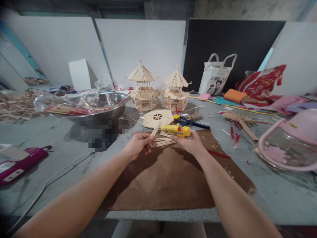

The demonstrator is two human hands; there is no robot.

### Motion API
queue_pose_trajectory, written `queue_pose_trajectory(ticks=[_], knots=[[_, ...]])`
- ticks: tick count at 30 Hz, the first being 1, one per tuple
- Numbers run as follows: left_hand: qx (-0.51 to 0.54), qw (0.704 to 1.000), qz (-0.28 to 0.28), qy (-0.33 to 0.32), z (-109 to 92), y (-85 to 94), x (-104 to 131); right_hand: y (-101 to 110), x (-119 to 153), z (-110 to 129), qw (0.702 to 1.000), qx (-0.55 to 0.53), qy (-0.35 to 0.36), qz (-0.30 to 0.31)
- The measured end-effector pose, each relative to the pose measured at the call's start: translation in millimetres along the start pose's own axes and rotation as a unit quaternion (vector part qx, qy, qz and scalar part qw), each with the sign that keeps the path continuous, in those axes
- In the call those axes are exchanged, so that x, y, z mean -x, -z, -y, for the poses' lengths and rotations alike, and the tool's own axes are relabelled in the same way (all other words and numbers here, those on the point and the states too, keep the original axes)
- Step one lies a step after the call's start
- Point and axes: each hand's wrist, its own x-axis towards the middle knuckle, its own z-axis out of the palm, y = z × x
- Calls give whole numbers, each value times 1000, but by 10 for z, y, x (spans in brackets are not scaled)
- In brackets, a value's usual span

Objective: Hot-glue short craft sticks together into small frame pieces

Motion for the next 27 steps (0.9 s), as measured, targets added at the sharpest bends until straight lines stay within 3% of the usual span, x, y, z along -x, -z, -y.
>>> queue_pose_trajectory(ticks=[16, 27], knots=[[-2, 1000, -3, 9, 1, -10, 8, 37, -28, -27, 1000, 2, -3, -19], [-6, 1000, -3, 5, -22, -17, 24, 66, 19, 144, 999, 30, -4, -41]])
